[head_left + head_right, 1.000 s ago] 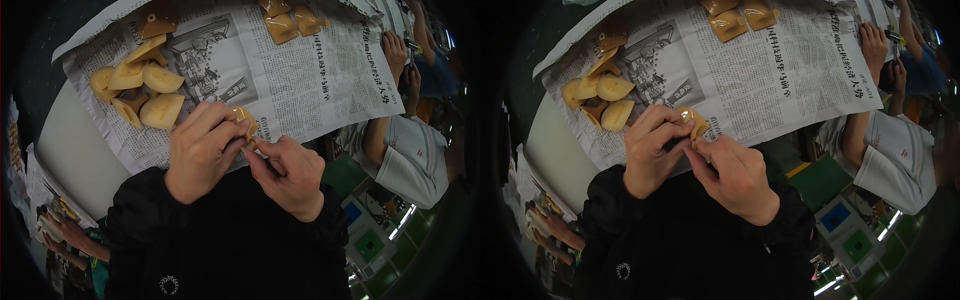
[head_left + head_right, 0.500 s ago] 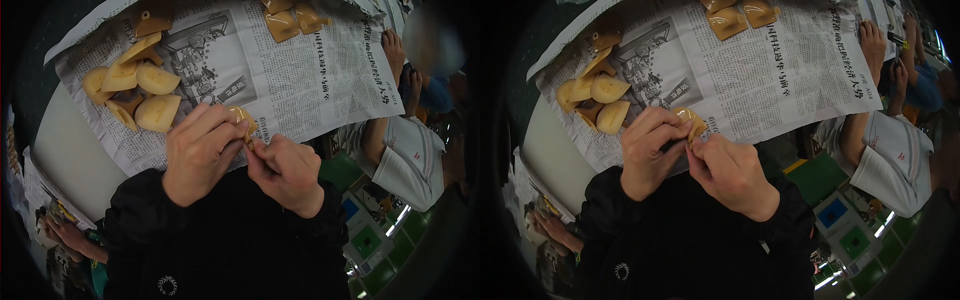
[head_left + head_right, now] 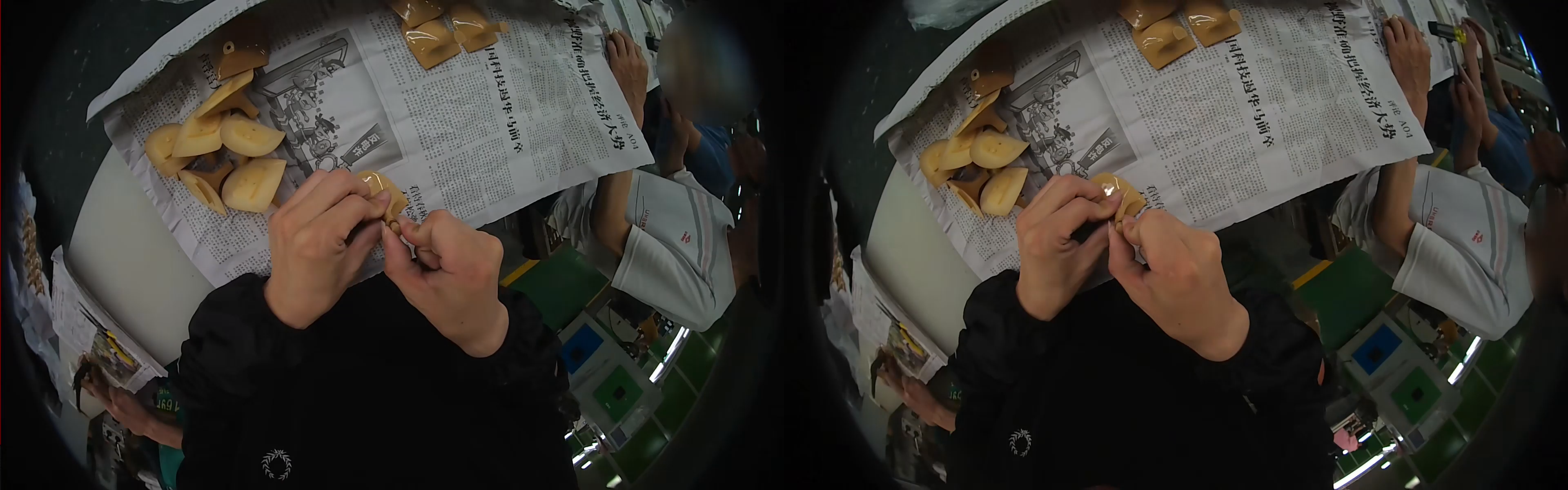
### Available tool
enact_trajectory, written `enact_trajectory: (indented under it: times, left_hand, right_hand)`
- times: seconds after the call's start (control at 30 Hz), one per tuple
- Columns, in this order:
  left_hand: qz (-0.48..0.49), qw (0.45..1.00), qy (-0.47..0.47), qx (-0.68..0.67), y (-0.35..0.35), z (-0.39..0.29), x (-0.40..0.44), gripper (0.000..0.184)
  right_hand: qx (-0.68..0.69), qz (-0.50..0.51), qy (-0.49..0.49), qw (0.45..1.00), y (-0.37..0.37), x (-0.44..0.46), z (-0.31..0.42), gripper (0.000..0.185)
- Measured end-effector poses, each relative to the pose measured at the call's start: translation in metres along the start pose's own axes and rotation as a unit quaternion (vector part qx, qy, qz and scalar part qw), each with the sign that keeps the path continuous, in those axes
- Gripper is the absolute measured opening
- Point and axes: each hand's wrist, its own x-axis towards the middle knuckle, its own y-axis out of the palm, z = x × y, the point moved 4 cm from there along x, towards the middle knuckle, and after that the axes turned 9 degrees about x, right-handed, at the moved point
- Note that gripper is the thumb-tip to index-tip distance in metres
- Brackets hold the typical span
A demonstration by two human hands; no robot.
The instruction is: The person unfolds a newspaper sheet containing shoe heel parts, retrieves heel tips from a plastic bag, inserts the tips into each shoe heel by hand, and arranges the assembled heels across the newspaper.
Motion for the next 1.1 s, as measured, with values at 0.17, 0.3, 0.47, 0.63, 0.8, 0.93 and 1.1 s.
enact_trajectory:
  times: [0.17,0.3,0.47,0.63,0.8,0.93,1.1]
  left_hand:
    - [0.018,1.0,-0.02,-0.015,-0.01,-0.007,0.001,0.022]
    - [0.079,0.996,-0.03,-0.005,-0.031,-0.042,0.017,0.026]
    - [0.06,0.998,0.009,-0.003,-0.047,-0.112,0.112,0.019]
    - [0.142,0.986,0.09,-0.001,0.048,-0.121,0.261,0.018]
    - [0.112,0.988,0.074,0.075,0.17,-0.113,0.357,0.027]
    - [0.153,0.979,0.071,0.117,0.218,-0.103,0.379,0.031]
    - [0.16,0.958,0.077,0.224,0.222,-0.089,0.385,0.039]
  right_hand:
    - [0.101,0.046,0.047,0.993,-0.02,-0.01,-0.013,0.013]
    - [0.452,-0.015,0.262,0.852,-0.039,-0.025,-0.034,0.019]
    - [0.69,0.087,0.348,0.628,-0.036,-0.056,-0.058,0.038]
    - [0.737,0.08,0.352,0.572,-0.038,-0.074,-0.057,0.038]
    - [0.71,0.042,0.374,0.595,-0.043,-0.092,-0.072,0.03]
    - [0.724,0.01,0.358,0.59,-0.047,-0.108,-0.081,0.031]
    - [0.748,0.0,0.345,0.567,-0.056,-0.106,-0.084,0.031]
